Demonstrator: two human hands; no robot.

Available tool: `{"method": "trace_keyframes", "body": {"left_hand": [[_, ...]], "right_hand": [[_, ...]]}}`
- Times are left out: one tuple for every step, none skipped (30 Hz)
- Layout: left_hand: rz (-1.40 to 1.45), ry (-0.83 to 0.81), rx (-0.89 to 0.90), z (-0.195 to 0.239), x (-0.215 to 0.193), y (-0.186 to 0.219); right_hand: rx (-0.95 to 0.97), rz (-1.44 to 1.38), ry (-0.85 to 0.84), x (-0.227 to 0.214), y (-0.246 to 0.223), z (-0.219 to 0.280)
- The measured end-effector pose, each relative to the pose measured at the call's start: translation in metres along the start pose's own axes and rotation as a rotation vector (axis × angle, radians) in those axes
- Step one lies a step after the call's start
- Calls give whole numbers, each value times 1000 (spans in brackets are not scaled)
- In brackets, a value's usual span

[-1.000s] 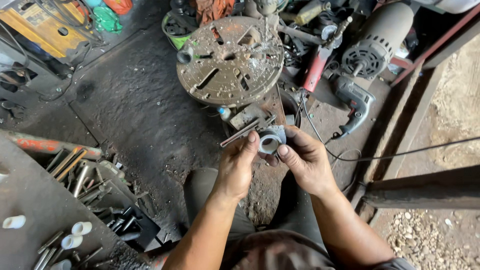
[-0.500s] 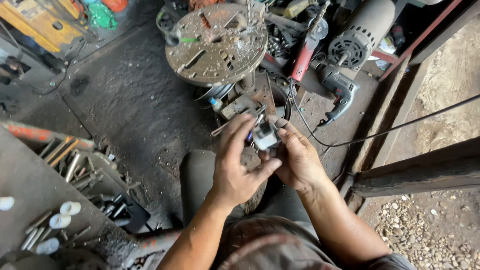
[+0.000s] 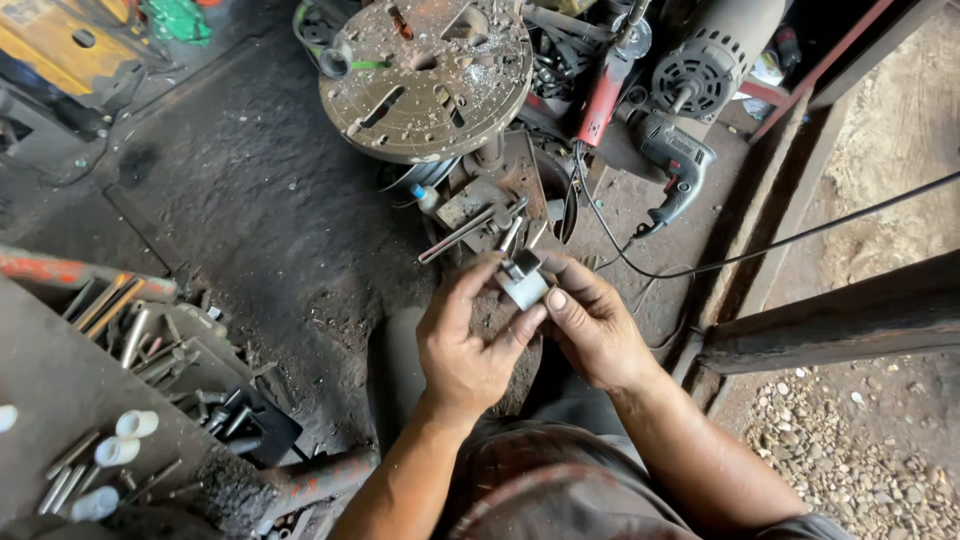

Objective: The person uses a handheld grinder to smooth the edges of a white plastic fitting, then handles various small metal and plastic parts at a workbench.

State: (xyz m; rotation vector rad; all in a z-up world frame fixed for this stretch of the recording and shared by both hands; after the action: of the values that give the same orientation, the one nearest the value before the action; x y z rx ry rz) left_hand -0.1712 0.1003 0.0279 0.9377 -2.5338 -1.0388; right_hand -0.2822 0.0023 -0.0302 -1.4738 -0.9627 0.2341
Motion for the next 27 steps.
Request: {"method": "trace_keyframes", "body": {"left_hand": [[-15, 12, 18, -2, -3, -1], [-10, 8, 17, -6, -6, -12], [-36, 2, 20, -4, -9, -19], [-62, -5, 23, -2, -12, -26], [-62, -10, 9, -3, -14, -27], [8, -8, -38, -4, -17, -30], [81, -1, -67, -10, -18, -35], [82, -3, -63, -13, -20, -40], [95, 4, -81, -11, -22, -43], [107, 11, -99, -8, -24, -47], [111, 11, -108, -6, -25, -50], [121, 10, -127, -4, -26, -54], [130, 12, -135, -5, -26, -58], [134, 17, -133, -6, -26, -61], [132, 21, -149, -6, -27, -62], [131, 25, -166, -6, -28, -64], [129, 28, -168, -8, -29, -63], [122, 18, -188, -9, -29, -63], [116, 7, -209, -11, -30, -62], [115, 8, -212, -10, -31, -63], [124, 8, -225, -10, -32, -64], [133, 8, -239, -9, -32, -65], [135, 7, -240, -8, -33, -66], [144, 2, -253, -6, -33, -68], [152, -2, -266, -5, -34, -70], [153, -3, -267, -5, -34, -70], [169, -8, -285, -5, -34, -70]], "right_hand": [[7, -14, 2, -3, 8, -1], [5, -12, 8, -6, 15, -9], [0, -37, 20, -8, 23, -10], [-5, -61, 33, -10, 31, -10], [6, -65, 42, -8, 36, -8], [20, -91, 65, -6, 40, -7], [19, -112, 78, -5, 42, -12], [14, -112, 78, 0, 40, -18], [33, -105, 100, 4, 38, -19], [51, -99, 122, 7, 36, -19], [58, -96, 128, 7, 39, -20], [67, -82, 135, 7, 42, -21], [69, -66, 135, 6, 43, -26], [69, -60, 133, 6, 44, -29], [76, -35, 153, 6, 45, -29], [83, -9, 172, 6, 46, -30], [87, -9, 170, 8, 47, -31], [84, 20, 182, 8, 47, -32], [80, 49, 197, 9, 46, -32], [84, 49, 196, 11, 46, -33], [77, 87, 202, 12, 45, -33], [69, 125, 208, 13, 44, -34], [69, 126, 211, 13, 41, -35], [64, 192, 194, 14, 37, -36], [59, 258, 175, 15, 34, -37], [59, 259, 177, 16, 30, -39], [49, 276, 164, 16, 26, -40]]}}
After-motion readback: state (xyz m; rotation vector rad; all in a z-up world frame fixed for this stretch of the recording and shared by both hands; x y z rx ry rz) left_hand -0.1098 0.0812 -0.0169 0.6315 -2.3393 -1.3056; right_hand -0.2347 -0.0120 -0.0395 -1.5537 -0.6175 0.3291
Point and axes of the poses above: each hand's wrist, its own z-axis away from the middle knuckle, its own x-axis out of the palm, y = z × x, the point moved 3 cm from there along -z, towards the middle knuckle, and after that the axes turned 8 degrees about z, right-handed, at the moved point
